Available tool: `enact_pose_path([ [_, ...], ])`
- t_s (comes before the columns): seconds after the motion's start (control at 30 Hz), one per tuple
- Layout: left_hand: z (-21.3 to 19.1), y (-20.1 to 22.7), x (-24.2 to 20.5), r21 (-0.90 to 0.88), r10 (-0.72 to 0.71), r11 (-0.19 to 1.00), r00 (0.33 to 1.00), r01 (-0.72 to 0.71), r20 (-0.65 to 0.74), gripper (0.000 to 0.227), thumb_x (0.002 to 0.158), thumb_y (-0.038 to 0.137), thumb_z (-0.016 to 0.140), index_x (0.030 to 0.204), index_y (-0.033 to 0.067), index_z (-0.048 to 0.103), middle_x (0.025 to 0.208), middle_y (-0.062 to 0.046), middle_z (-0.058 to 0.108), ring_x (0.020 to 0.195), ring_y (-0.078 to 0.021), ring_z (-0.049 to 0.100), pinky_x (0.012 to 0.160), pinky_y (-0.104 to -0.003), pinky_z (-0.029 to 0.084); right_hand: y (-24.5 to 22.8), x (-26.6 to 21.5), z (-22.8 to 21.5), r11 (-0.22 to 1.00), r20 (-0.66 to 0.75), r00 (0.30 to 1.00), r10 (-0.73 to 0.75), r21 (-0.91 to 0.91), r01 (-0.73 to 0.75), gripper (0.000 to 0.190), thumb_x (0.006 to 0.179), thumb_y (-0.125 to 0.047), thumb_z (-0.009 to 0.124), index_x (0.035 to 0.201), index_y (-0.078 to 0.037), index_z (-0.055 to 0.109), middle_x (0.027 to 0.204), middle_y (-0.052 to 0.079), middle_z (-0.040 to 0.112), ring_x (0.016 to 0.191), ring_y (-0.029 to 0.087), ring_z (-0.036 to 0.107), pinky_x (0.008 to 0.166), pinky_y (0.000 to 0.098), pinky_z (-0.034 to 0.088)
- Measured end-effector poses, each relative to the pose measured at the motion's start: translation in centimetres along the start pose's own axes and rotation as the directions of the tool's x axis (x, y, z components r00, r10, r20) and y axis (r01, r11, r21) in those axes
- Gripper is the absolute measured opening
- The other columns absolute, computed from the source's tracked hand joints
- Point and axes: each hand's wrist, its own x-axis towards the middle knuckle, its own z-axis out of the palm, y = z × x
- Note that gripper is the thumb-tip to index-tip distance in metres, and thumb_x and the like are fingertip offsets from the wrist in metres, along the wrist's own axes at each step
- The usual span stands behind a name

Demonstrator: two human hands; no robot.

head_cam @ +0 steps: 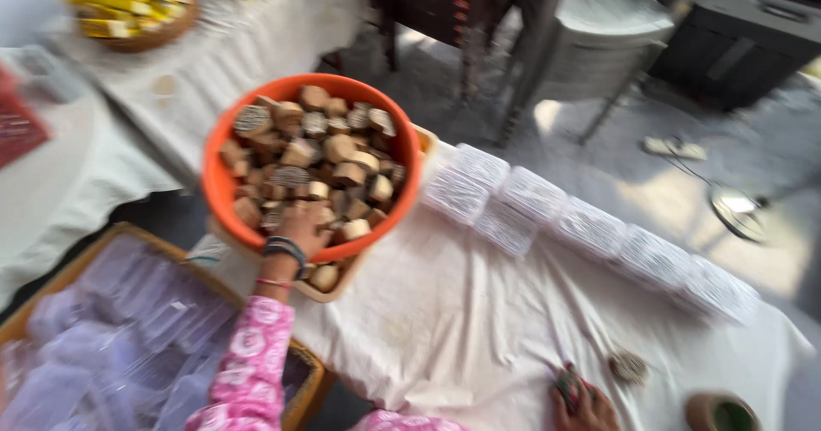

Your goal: The person wipes wooden stamps with a cloth and places them into a clear plastic container. They also handle bubble-wrapped packages and a tape dispenser on the table.

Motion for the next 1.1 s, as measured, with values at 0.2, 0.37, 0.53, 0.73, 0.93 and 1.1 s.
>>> enact_pose_path([
  [0.2,2.7,-3.6,0.5,-0.175,-0.073,0.984,0.971,0.032,-0.228,0.068,0.093,0.028,0.071,0.150,-0.0021,0.049,0.140,-0.035,0.054,0.130,-0.0502,0.051,0.112,-0.059,0.040,-7.0,1.8,-5.9,0.991,0.091,0.990,0.112,-0.085,-0.104,0.056,0.079,-0.050,0.074,0.123,-0.016,0.069,0.131,0.010,0.062,0.125,0.032,0.055,0.106,0.0501,0.040],
  [0.37,-2.6,6.3,-3.1,-0.983,-0.279,0.180,0.956,-0.039,-0.089,0.058,0.106,0.053,0.058,0.137,0.0037,0.052,0.111,-0.011,0.063,0.086,-0.0255,0.060,0.078,-0.045,0.055,-7.7,1.9,-6.9,0.996,0.032,0.995,0.093,-0.011,-0.092,0.056,0.084,-0.026,0.071,0.138,-0.018,0.060,0.137,0.010,0.058,0.125,0.033,0.056,0.105,0.0509,0.042],
  [0.53,8.9,13.4,-3.7,-0.771,0.122,-0.565,0.954,0.293,0.273,0.068,0.108,0.066,0.047,0.127,0.0032,0.064,0.098,-0.010,0.068,0.069,-0.0191,0.057,0.056,-0.032,0.046,-8.5,2.4,-7.0,0.994,0.002,0.995,0.103,-0.043,-0.102,0.056,0.089,-0.016,0.067,0.143,-0.024,0.057,0.148,0.010,0.052,0.131,0.031,0.054,0.107,0.0504,0.042],
  [0.73,15.4,24.6,-7.5,-0.508,0.282,-0.554,0.722,0.660,0.631,0.062,0.099,0.066,0.044,0.105,0.0093,0.069,0.076,-0.009,0.070,0.051,-0.0176,0.059,0.042,-0.030,0.045,-8.9,2.6,-8.0,0.998,0.099,0.995,0.008,-0.065,-0.001,0.065,0.081,-0.035,0.071,0.142,-0.021,0.056,0.148,0.011,0.049,0.136,0.035,0.045,0.107,0.0534,0.035],
  [0.93,11.9,27.5,-9.0,-0.526,0.462,-0.476,0.709,0.705,0.532,0.069,0.099,0.066,0.042,0.100,0.0041,0.072,0.069,-0.011,0.069,0.044,-0.0157,0.053,0.045,-0.031,0.046,-8.5,2.2,-7.0,0.990,0.082,0.992,0.091,-0.115,-0.082,0.056,0.085,-0.042,0.069,0.137,-0.022,0.061,0.143,0.003,0.057,0.137,0.027,0.048,0.112,0.0501,0.036],
  [1.1,9.8,25.0,-7.4,-0.688,0.316,-0.501,0.851,0.525,0.419,0.054,0.104,0.057,0.051,0.110,0.0059,0.067,0.077,-0.008,0.068,0.053,-0.0139,0.058,0.051,-0.032,0.052,-7.0,1.9,-5.8,0.986,0.028,0.998,0.064,-0.158,-0.058,0.056,0.083,-0.042,0.071,0.135,-0.022,0.065,0.136,0.004,0.063,0.132,0.027,0.056,0.114,0.0485,0.042],
])
